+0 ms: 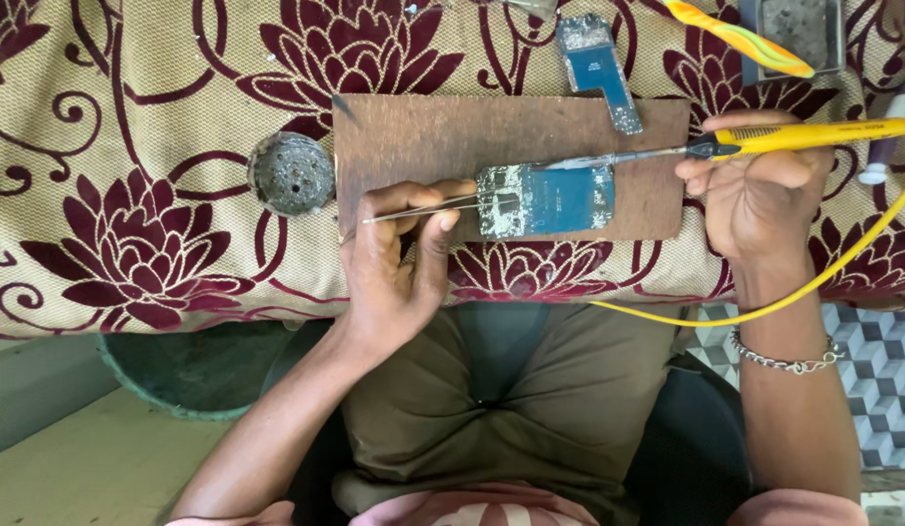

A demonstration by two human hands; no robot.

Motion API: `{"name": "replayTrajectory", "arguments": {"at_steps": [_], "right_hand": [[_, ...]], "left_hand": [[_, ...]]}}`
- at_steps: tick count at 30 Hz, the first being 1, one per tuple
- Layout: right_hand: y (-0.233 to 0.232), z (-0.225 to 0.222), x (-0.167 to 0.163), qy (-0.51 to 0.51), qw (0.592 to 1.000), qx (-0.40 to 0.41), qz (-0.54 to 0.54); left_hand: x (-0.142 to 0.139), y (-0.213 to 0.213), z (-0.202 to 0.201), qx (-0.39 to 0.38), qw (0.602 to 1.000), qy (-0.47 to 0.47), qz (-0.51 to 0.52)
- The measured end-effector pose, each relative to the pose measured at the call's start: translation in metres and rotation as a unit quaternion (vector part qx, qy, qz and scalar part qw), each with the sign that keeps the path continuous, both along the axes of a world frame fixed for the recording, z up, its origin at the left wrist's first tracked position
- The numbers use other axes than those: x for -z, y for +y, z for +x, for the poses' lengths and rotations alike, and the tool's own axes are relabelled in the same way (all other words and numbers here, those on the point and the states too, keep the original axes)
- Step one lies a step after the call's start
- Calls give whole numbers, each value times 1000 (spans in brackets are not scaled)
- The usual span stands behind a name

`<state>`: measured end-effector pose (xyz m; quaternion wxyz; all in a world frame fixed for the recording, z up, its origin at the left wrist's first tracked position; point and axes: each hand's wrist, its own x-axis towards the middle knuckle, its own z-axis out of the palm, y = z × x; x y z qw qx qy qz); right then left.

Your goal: The person uses a soldering iron and tweezers to apply solder to a small blue circuit board placed on a wooden board on their lap. They repeatedly heat and adjust the board while working on specific solder points.

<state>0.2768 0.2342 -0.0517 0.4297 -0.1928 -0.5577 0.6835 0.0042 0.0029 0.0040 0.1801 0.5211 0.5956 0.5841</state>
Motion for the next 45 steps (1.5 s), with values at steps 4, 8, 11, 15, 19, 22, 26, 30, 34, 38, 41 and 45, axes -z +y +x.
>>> {"name": "replayTrajectory", "arguments": {"at_steps": [4, 8, 11, 15, 19, 22, 26, 30, 34, 38, 41, 45], "right_hand": [[1, 1, 0, 13, 1000, -21, -6], [0, 1, 1, 11, 1000, -12, -15], [1, -1, 0, 7, 1000, 11, -23], [0, -4, -3, 27, 1000, 0, -1], [0, -7, -5, 27, 999, 19, 18], [0, -9, -4, 54, 998, 0, 36], [1, -7, -2, 61, 998, -1, 27], [2, -5, 0, 49, 999, 14, 10], [3, -4, 1, 62, 997, -3, 35], [3, -2, 4, 70, 997, 0, 24], [4, -2, 5, 76, 997, -14, 7], [1, -1, 2, 54, 998, -17, -13]], "left_hand": [[-1, 0, 0, -8, 1000, 3, -11], [-1, -1, 0, -6, 1000, 2, -11], [-2, -1, 0, -10, 1000, 3, -18], [-1, -1, 0, -11, 1000, 5, -11], [1, -1, -1, -18, 1000, 18, -17], [3, -3, 1, -21, 1000, -6, -15], [6, -4, 2, -15, 992, -127, -5], [7, -3, -3, -14, 991, -131, 5], [4, -3, -4, -19, 989, -146, 9], [1, -6, -3, -35, 986, -160, -8], [1, -5, -3, -37, 988, -150, -5], [2, -4, -4, -36, 993, -111, 2]]}}
